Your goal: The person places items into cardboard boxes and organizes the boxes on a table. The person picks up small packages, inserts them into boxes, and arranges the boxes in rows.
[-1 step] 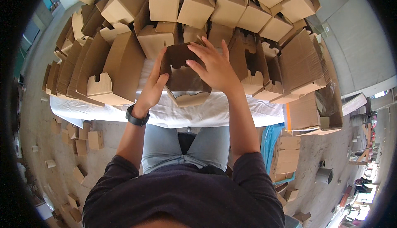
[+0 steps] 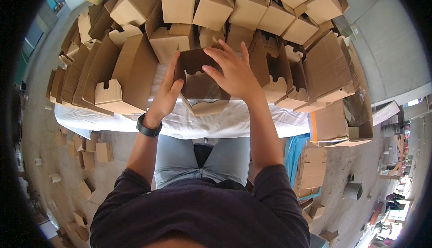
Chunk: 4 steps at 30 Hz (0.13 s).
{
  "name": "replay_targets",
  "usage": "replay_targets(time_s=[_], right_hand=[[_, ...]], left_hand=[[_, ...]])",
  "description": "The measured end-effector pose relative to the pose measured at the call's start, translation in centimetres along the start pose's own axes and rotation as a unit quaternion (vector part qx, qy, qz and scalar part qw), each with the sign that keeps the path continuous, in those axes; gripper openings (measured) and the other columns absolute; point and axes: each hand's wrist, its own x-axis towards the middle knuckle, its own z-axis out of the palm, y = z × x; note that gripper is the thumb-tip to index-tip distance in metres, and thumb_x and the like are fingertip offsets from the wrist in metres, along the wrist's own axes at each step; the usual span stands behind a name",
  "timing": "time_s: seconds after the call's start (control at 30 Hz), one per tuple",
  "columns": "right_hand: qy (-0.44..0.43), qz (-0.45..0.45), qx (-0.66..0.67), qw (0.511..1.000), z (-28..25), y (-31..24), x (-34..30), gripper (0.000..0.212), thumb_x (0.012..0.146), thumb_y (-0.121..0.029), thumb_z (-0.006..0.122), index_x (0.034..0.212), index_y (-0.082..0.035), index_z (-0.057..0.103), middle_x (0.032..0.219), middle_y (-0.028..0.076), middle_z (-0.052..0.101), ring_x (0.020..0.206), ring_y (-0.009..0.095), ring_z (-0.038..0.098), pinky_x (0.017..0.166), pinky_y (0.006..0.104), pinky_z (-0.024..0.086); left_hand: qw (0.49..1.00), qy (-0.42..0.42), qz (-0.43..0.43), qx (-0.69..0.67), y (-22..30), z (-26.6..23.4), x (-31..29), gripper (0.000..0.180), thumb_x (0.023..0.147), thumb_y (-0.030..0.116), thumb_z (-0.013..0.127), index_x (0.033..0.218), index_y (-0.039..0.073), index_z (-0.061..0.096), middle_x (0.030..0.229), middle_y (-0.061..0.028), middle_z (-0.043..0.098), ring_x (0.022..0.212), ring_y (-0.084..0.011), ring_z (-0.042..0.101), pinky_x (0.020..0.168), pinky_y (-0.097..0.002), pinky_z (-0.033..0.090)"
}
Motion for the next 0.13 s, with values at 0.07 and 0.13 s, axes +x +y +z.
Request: replay_targets(time_s=[0.07,0.13], right_hand=[[-0.038,0.009,-0.03,0.999,-0.4,-0.2,0.1,0.05,0.093,-0.042,0.058,0.134,-0.013,0.055,0.138,0.009,0.054,0.142,0.025,0.031,0.115,0.057,0.008],[-0.074,0.025,-0.037,0.996,-0.5,-0.3,0.0,0.051,0.092,-0.042,0.059,0.135,-0.014,0.054,0.138,0.008,0.054,0.142,0.025,0.032,0.115,0.0581,0.007]], left_hand=[[0.98,-0.008,0.05,0.192,1.0,-0.8,0.2,0.07,0.083,0.008,0.044,0.149,-0.001,0.022,0.156,-0.0187,0.023,0.146,-0.0328,0.019,0.118,-0.0383,0.015],[0.926,-0.052,0.049,0.372,3.1,-1.4,1.1,0.072,0.083,0.01,0.046,0.151,0.006,0.021,0.158,-0.0134,0.021,0.147,-0.0319,0.018,0.118,-0.048,0.014]])
